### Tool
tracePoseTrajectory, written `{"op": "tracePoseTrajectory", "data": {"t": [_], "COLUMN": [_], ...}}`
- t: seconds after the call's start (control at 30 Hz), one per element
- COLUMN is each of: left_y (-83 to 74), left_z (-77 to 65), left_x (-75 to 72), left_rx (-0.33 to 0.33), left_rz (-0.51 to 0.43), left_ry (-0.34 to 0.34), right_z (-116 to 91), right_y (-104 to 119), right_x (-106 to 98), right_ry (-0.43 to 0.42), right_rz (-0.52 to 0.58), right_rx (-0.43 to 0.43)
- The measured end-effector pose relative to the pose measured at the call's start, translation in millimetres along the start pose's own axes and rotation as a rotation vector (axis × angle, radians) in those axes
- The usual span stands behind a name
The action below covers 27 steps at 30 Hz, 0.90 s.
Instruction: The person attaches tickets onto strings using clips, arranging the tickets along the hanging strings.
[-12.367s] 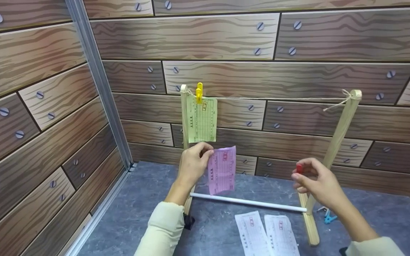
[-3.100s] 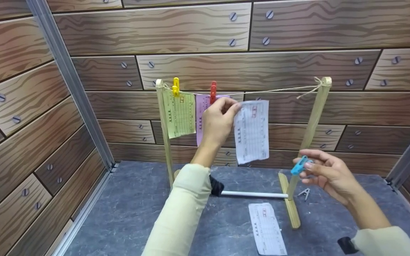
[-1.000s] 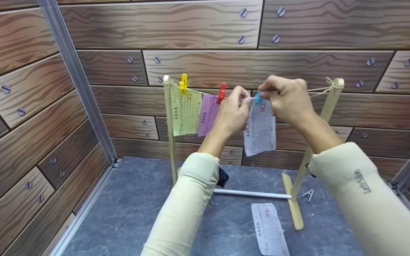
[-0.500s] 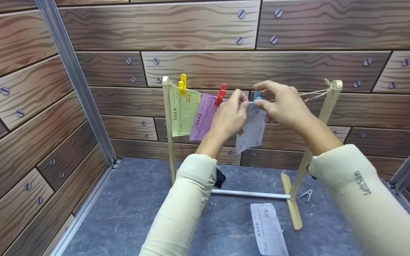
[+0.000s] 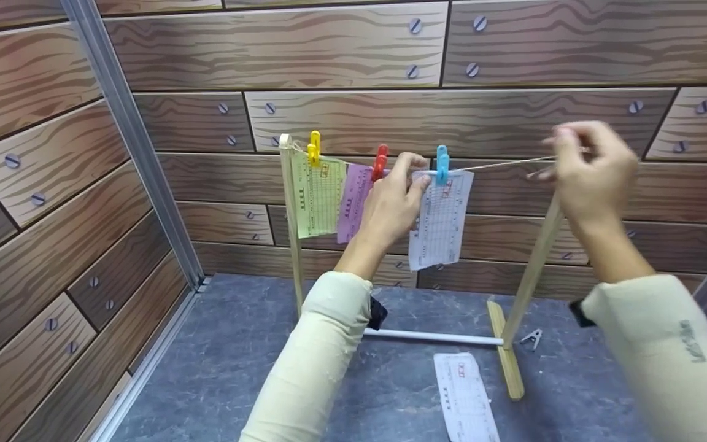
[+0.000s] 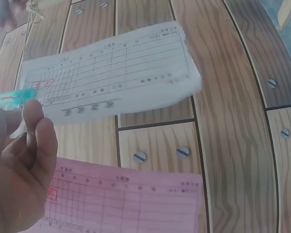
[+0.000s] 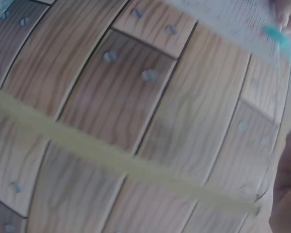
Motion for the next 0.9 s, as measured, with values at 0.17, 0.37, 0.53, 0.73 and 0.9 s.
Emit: {"op": "tracePoseTrajectory", "data": {"t": [0.17,0.37,0.53,0.73,0.9], "left_y": [10.7,34.6,49.1,62.5,78.7], "left_z": [-12.6,-34.6,-48.6,-66.4,-88.1], "left_x": [6.6,22.1,35.0,57.3,83.8], "left_rx": [0.062,0.157,0.192,0.247,0.252], "left_rz": [0.025,-0.068,-0.091,-0.040,-0.054], "left_ry": [-0.064,-0.143,-0.134,-0.097,-0.067], "right_z": [1,-10,-26,-66,-115], "right_y": [-35,-91,-135,-181,-222], "right_x": [-32,-62,-72,-70,-66], "right_ry": [-0.117,-0.109,-0.050,0.269,0.569], "right_rz": [-0.002,-0.046,-0.157,-0.339,-0.508], "right_rx": [0.136,0.304,0.328,0.358,0.232]}}
Point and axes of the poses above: each hand's wrist, its own z-axis towards the middle knuckle, its own x-axis out of the palm, y = z × x, the point moved 2 cm from there along z, towards the middle knuckle
